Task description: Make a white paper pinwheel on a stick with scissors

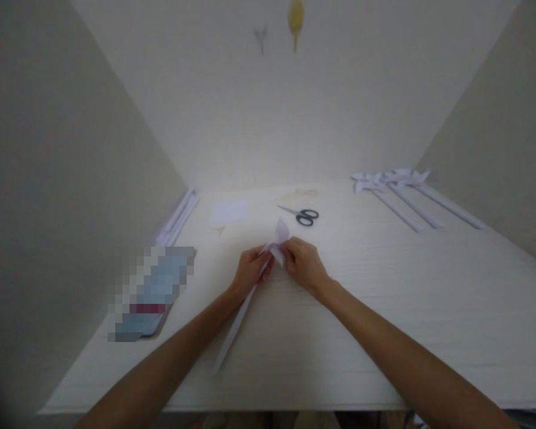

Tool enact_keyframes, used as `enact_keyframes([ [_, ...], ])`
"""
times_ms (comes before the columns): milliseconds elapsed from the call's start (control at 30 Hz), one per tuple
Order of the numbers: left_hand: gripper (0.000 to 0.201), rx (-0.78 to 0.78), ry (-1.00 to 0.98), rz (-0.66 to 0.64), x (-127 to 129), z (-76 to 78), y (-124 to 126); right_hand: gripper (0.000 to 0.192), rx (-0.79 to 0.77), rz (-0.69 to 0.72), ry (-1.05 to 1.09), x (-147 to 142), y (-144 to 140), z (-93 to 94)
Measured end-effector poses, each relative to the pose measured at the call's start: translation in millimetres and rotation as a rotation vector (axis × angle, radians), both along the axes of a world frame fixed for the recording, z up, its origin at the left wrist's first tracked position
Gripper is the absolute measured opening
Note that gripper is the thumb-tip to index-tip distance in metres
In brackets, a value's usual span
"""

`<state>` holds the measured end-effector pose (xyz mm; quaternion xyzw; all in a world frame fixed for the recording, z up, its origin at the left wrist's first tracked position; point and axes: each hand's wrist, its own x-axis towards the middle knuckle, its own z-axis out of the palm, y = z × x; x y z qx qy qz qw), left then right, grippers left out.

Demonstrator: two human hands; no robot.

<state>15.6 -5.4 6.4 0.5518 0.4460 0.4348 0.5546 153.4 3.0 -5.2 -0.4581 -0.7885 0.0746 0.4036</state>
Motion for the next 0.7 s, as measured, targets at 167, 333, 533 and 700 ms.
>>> enact_keyframes([
  [167, 0.029, -0.030, -0.048, 0.026, -1, -1.9, 3, 0.013, 0.052, -0.056, 0.130, 0, -2, 0.6],
  [333, 0.028, -0.080, -0.160, 0.079, -1, -2.9, 7, 0.014, 0.044, -0.102, 0.340, 1, -9, 3.8],
  [533, 0.028, -0.163, -0.348, 0.147, -6, 0.7, 8, 0.024, -0.229, -0.036, 0.524, -3, -14, 4.4],
  [700, 0.020, -0.202, -0.550, 0.261, -13, 3.4, 12, 0.034, -0.699, 0.313, 0.484, -20, -22, 3.8],
])
